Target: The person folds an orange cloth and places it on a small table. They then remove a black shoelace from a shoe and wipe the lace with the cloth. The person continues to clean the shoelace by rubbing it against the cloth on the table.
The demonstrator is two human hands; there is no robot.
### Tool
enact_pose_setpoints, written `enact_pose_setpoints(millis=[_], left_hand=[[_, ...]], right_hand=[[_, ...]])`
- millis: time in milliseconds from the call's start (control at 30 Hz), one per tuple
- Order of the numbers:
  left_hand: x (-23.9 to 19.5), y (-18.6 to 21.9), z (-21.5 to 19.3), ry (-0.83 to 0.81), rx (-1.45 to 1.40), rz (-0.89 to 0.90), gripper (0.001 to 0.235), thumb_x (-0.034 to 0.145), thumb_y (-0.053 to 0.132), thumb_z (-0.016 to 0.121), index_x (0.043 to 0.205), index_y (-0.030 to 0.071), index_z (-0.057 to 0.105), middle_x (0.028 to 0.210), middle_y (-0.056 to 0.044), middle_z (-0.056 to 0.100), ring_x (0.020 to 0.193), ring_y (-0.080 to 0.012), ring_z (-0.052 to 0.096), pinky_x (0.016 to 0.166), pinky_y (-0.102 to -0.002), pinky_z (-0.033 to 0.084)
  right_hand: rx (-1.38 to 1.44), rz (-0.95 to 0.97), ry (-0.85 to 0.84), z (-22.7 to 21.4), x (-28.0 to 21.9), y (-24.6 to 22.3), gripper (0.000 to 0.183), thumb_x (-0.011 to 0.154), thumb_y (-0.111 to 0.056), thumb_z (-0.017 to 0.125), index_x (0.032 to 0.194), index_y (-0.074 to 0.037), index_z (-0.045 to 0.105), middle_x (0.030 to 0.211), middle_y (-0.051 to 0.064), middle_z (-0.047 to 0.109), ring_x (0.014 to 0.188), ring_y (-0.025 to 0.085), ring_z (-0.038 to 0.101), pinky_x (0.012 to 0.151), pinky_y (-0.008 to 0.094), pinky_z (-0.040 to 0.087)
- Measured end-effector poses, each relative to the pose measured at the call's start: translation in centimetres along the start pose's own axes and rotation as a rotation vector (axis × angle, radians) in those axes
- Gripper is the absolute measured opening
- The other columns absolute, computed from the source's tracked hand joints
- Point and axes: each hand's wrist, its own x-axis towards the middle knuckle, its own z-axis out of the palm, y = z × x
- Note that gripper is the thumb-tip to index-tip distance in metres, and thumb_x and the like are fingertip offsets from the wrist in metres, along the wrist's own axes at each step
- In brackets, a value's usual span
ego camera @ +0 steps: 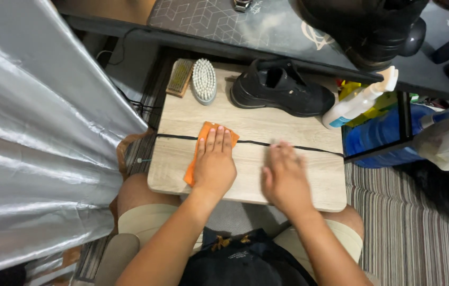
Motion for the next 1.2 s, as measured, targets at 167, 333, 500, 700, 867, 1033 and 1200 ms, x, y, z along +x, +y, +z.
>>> enact_pose_setpoints(millis=[167, 333, 500, 700, 867, 1033, 1200], left_hand=[[-0.1, 0.1, -0.8, 0.016, -0.022, 0.011, 0.064, 0.091, 0.015, 0.045, 0.152, -0.004, 0.039, 0.162, -0.02, 0.037, 0.152, -0.0347, 0.029, 0.123, -0.054, 0.018], [-0.4, 0.2, -1.1, 0.035, -0.035, 0.01, 0.063, 0.091, 0.016, 0.046, 0.15, -0.004, 0.041, 0.161, -0.02, 0.039, 0.151, -0.0343, 0.031, 0.122, -0.055, 0.019], [-0.1, 0.2, -1.4, 0.023, -0.056, 0.005, 0.063, 0.091, 0.017, 0.047, 0.151, -0.003, 0.041, 0.161, -0.019, 0.038, 0.151, -0.035, 0.032, 0.121, -0.055, 0.02], [0.0, 0.3, -1.4, -0.003, -0.047, 0.001, 0.064, 0.091, 0.017, 0.047, 0.152, -0.003, 0.04, 0.162, -0.019, 0.036, 0.151, -0.0345, 0.029, 0.121, -0.055, 0.018], [0.2, 0.1, -0.6, -0.032, -0.015, -0.016, 0.064, 0.092, 0.016, 0.044, 0.153, -0.002, 0.037, 0.163, -0.018, 0.033, 0.153, -0.0337, 0.026, 0.122, -0.055, 0.017], [0.6, 0.3, 0.0, -0.065, 0.035, -0.02, 0.065, 0.092, 0.015, 0.041, 0.154, -0.002, 0.034, 0.164, -0.018, 0.03, 0.153, -0.0339, 0.025, 0.121, -0.056, 0.017], [0.7, 0.8, 0.3, -0.126, 0.109, -0.062, 0.063, 0.096, 0.019, 0.041, 0.155, -0.002, 0.033, 0.165, -0.018, 0.029, 0.153, -0.0355, 0.024, 0.121, -0.059, 0.017]], right_hand=[[0.207, -0.095, 0.098, 1.7, 1.7, -2.7, 0.048, 0.09, -0.014, 0.06, 0.135, 0.003, 0.058, 0.138, 0.026, 0.057, 0.13, 0.043, 0.054, 0.108, 0.057, 0.04], [0.274, -0.05, 0.236, 1.9, 4.3, -2.8, 0.034, 0.088, -0.009, 0.065, 0.121, -0.001, 0.068, 0.119, 0.018, 0.065, 0.11, 0.039, 0.061, 0.098, 0.05, 0.048], [0.237, 0.043, 0.085, 2.1, 6.2, -1.8, 0.009, 0.086, -0.014, 0.07, 0.093, -0.01, 0.072, 0.101, 0.009, 0.069, 0.099, 0.035, 0.063, 0.086, 0.05, 0.048], [0.31, 0.074, -0.185, 1.1, 8.3, -1.1, 0.011, 0.09, -0.017, 0.063, 0.093, -0.007, 0.067, 0.096, 0.018, 0.071, 0.091, 0.04, 0.067, 0.082, 0.05, 0.053], [0.22, 0.101, -0.366, 0.0, 9.3, -0.5, 0.016, 0.094, -0.023, 0.059, 0.095, -0.01, 0.068, 0.093, 0.018, 0.074, 0.088, 0.04, 0.07, 0.08, 0.05, 0.054], [0.154, 0.006, -0.374, 0.8, 9.0, 0.8, 0.018, 0.095, -0.025, 0.058, 0.096, -0.009, 0.065, 0.094, 0.015, 0.075, 0.086, 0.04, 0.07, 0.076, 0.052, 0.054], [0.128, -0.082, -0.343, 1.2, 8.6, 1.2, 0.019, 0.096, -0.027, 0.058, 0.099, -0.008, 0.062, 0.094, 0.016, 0.074, 0.085, 0.041, 0.07, 0.076, 0.053, 0.054]])
